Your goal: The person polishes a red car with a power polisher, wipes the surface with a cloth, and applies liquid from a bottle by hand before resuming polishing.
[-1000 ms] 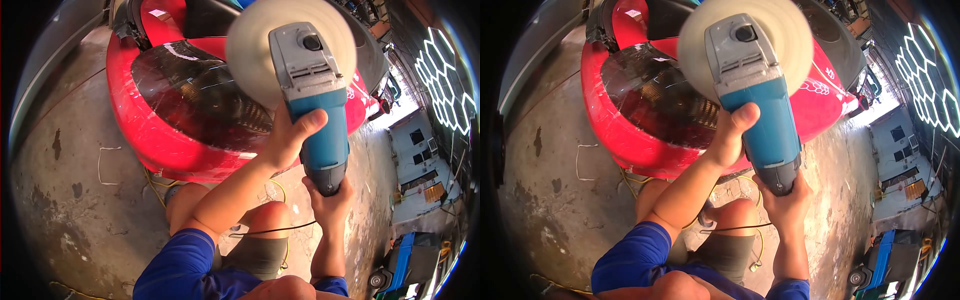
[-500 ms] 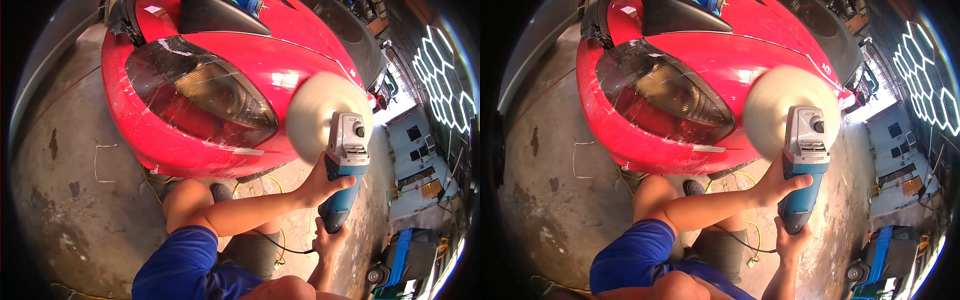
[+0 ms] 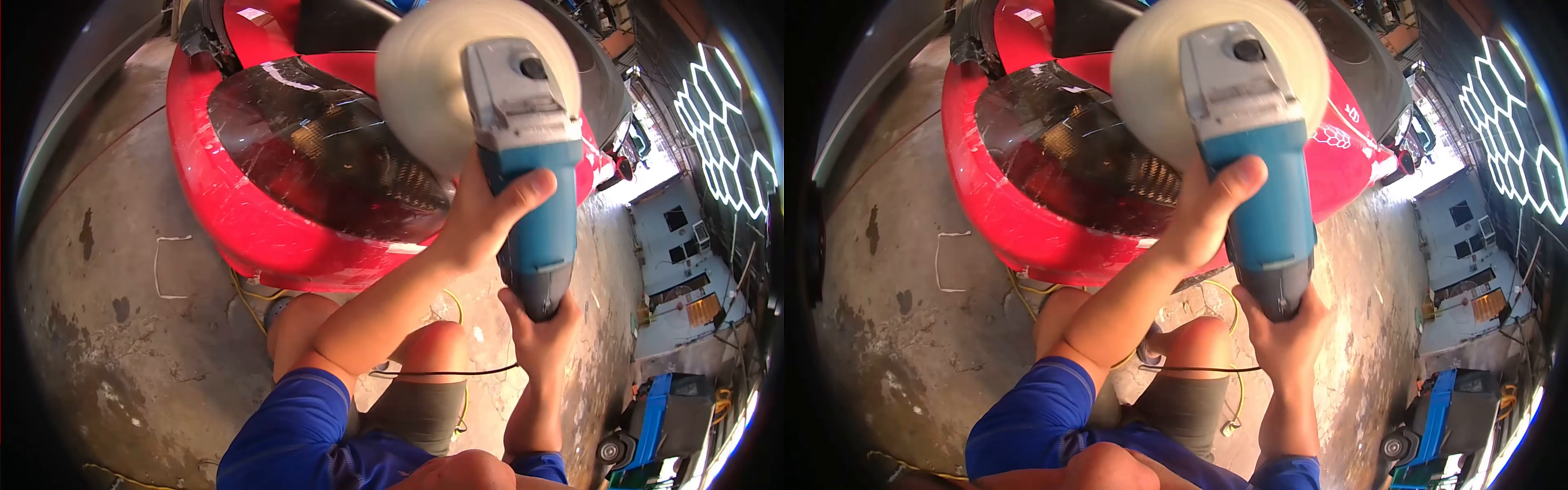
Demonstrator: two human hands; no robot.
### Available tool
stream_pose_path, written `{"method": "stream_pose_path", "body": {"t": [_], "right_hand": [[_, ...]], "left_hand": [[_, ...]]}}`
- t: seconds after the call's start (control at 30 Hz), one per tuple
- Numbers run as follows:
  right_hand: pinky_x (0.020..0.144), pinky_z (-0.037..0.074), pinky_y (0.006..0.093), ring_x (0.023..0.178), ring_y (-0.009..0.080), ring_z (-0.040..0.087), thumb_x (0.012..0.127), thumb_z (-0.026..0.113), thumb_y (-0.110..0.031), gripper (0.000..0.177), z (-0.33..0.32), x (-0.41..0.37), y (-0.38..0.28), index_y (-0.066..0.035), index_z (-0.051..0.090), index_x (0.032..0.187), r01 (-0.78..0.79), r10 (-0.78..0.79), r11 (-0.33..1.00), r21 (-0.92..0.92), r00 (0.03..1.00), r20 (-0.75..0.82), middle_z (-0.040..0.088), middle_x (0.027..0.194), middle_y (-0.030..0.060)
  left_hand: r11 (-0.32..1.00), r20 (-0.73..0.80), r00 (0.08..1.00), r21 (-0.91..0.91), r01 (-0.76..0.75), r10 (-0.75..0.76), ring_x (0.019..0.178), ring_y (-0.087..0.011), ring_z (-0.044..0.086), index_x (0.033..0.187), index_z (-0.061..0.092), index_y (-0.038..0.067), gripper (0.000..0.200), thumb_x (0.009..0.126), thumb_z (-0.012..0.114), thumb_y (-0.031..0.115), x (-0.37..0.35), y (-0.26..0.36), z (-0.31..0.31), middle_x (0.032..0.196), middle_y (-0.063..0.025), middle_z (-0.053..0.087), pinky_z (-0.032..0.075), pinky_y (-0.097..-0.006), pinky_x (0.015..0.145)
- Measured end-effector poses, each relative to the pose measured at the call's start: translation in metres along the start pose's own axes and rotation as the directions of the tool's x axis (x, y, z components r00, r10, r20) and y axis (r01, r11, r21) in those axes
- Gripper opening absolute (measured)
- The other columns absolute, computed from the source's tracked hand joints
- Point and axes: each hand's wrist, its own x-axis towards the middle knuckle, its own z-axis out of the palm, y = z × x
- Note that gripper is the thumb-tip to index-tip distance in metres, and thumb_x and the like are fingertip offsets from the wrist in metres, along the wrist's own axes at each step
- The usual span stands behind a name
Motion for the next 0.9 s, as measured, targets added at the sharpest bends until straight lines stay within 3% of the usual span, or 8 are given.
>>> {"method": "stream_pose_path", "body": {"t": [0.2, 0.33, 0.53, 0.63, 0.9], "right_hand": [[0.073, 0.057, 0.0339, 0.077, 0.0144, 0.070, 0.082, 0.095, -0.019, 0.039, -0.002, -0.002, -0.002, 0.004, 0.076, 0.107, -0.016, 0.016, 1.000, 0.010, 1.000, 0.001, 0.079, 0.087, 0.0120], [0.072, 0.056, 0.0337, 0.076, 0.0140, 0.069, 0.081, 0.094, -0.017, 0.037, -0.023, -0.018, 0.011, 0.005, 0.076, 0.105, -0.165, 0.165, 0.986, -0.009, 0.986, 0.015, 0.079, 0.087, 0.0114], [0.074, 0.057, 0.0337, 0.077, 0.0141, 0.070, 0.081, 0.094, -0.018, 0.038, -0.040, -0.037, 0.036, 0.006, 0.076, 0.104, -0.245, 0.245, 0.969, 0.015, 0.970, -0.005, 0.080, 0.088, 0.0113], [0.055, 0.051, 0.0307, 0.058, 0.0113, 0.062, 0.085, 0.090, -0.016, 0.030, -0.043, -0.043, 0.050, 0.004, 0.073, 0.099, -0.137, 0.137, 0.990, -0.016, 0.990, -0.032, 0.068, 0.073, 0.0033], [0.057, 0.052, 0.0304, 0.060, 0.0118, 0.063, 0.084, 0.091, -0.015, 0.031, -0.047, -0.058, 0.074, 0.004, 0.073, 0.101, -0.164, 0.164, 0.986, -0.006, 0.986, -0.034, 0.069, 0.073, 0.0039]], "left_hand": [[0.993, 0.074, 0.992, -0.049, 0.103, -0.100, 0.115, -0.0173, 0.065, 0.142, 0.057, 0.001, 0.073, 0.094, 0.086, 0.048, 0.005, 0.005, -0.003, 0.126, -0.0095, 0.069, 0.054, -0.0366, 0.101], [0.986, 0.078, 0.988, -0.094, 0.141, -0.134, 0.122, -0.0196, 0.061, 0.147, 0.049, 0.000, 0.083, 0.092, 0.087, 0.051, -0.010, -0.020, 0.016, 0.133, -0.0118, 0.063, 0.051, -0.0382, 0.106], [0.971, 0.069, 0.976, -0.106, 0.215, -0.209, 0.128, -0.0209, 0.056, 0.150, 0.038, -0.001, 0.089, 0.094, 0.087, 0.048, -0.034, -0.047, 0.034, 0.139, -0.0148, 0.058, 0.049, -0.0401, 0.110], [0.968, 0.077, 0.971, -0.101, 0.232, -0.224, 0.130, -0.0218, 0.056, 0.151, 0.035, -0.001, 0.091, 0.094, 0.087, 0.047, -0.043, -0.061, 0.037, 0.141, -0.0158, 0.056, 0.049, -0.0407, 0.112], [0.952, 0.069, 0.957, -0.098, 0.289, -0.283, 0.134, -0.0235, 0.055, 0.152, 0.033, -0.002, 0.093, 0.094, 0.087, 0.047, -0.061, -0.073, 0.046, 0.143, -0.0169, 0.055, 0.047, -0.0420, 0.114]]}}
